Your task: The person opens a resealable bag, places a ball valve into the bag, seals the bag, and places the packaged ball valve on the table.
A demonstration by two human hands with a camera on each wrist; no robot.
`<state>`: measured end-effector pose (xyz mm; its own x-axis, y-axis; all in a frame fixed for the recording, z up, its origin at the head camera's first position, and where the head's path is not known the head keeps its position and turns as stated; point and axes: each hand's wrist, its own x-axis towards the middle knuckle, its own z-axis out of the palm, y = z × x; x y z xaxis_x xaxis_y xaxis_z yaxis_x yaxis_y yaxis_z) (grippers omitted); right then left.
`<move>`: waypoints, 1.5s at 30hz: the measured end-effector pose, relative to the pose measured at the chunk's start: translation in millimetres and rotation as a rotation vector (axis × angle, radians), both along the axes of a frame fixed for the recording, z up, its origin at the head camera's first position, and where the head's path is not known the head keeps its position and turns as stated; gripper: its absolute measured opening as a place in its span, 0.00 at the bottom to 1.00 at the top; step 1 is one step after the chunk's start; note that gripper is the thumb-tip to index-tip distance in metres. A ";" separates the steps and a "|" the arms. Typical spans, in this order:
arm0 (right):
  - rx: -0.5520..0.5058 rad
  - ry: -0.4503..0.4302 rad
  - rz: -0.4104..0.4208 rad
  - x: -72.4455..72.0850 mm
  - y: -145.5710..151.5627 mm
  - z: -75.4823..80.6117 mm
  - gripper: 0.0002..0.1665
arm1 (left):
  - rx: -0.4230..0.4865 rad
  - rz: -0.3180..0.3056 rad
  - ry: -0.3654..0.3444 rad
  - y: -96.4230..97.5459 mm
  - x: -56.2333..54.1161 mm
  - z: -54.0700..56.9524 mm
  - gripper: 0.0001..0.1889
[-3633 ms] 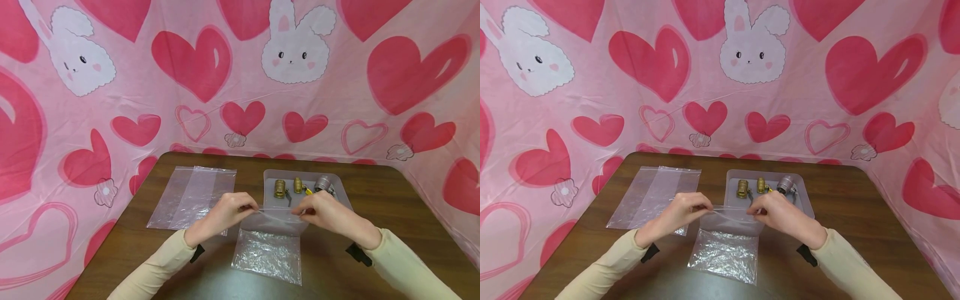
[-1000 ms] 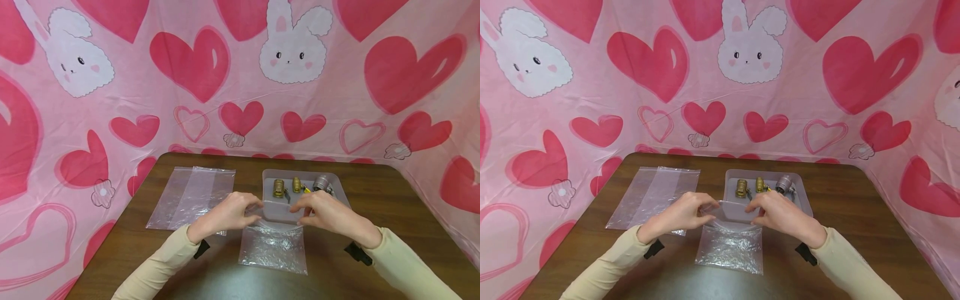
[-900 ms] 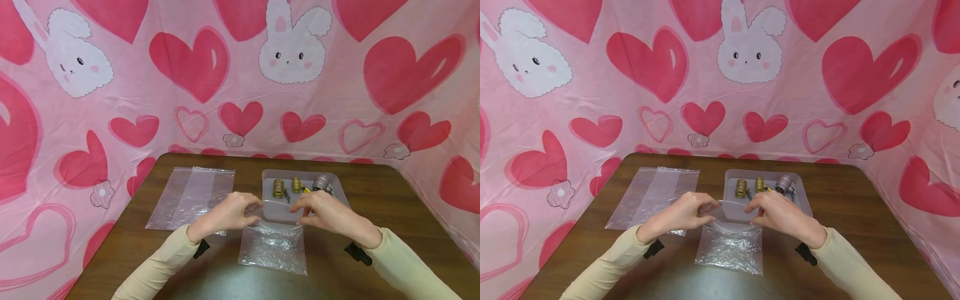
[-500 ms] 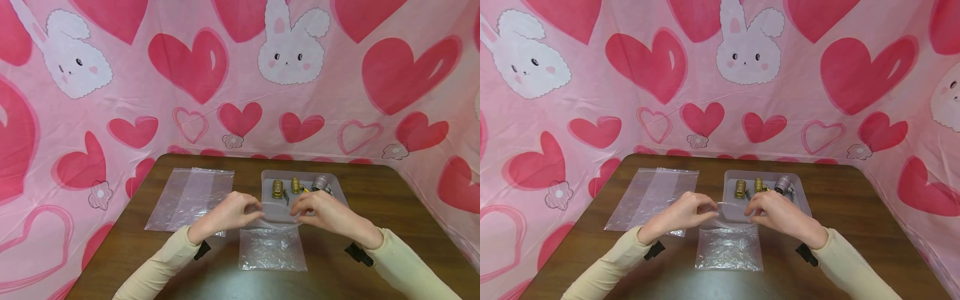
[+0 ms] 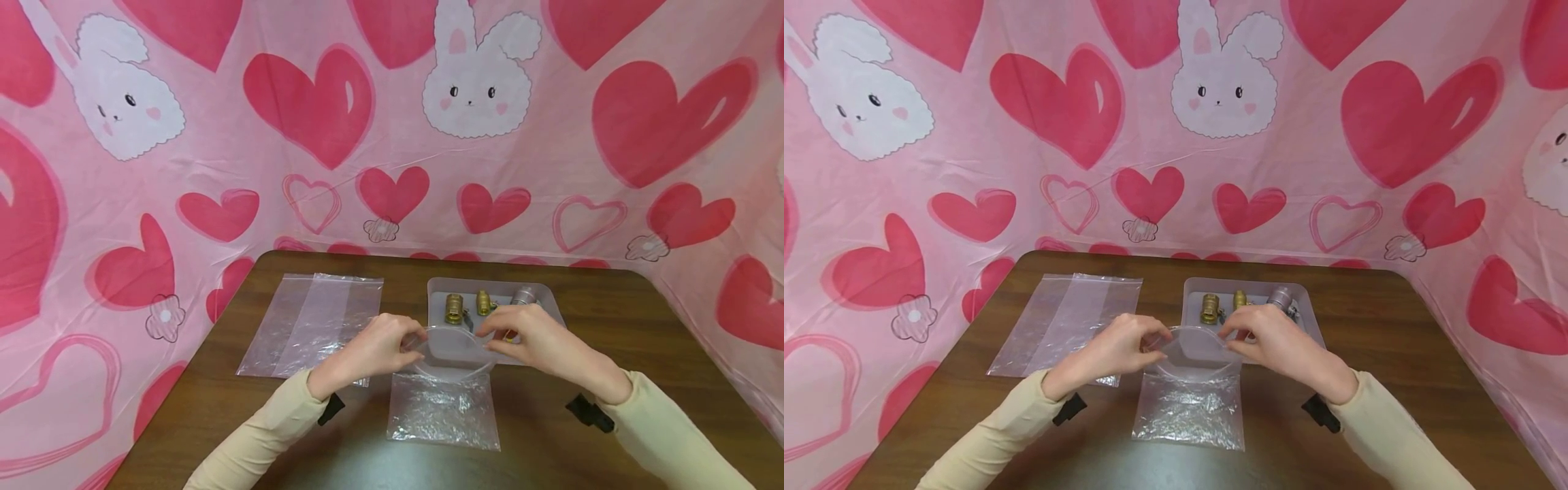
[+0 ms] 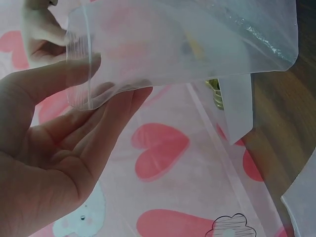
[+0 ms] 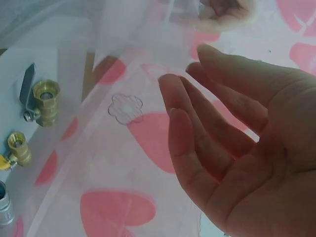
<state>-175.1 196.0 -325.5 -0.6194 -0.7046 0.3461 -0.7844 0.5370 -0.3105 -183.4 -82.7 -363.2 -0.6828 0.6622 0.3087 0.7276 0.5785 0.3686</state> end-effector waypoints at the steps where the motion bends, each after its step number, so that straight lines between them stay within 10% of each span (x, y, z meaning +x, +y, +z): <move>1: -0.020 0.018 -0.014 -1.4 1.7 0.6 0.13 | -0.001 0.001 -0.007 0.1 -0.1 0.3 0.11; 19: -0.048 -0.240 -0.492 -51.9 67.1 -17.5 0.14 | 0.025 -0.001 -0.085 2.5 -1.8 -1.4 0.12; 45: -0.005 -0.426 -0.610 -100.6 101.9 -66.5 0.24 | 0.050 -0.018 -0.124 2.2 -2.5 -2.9 0.12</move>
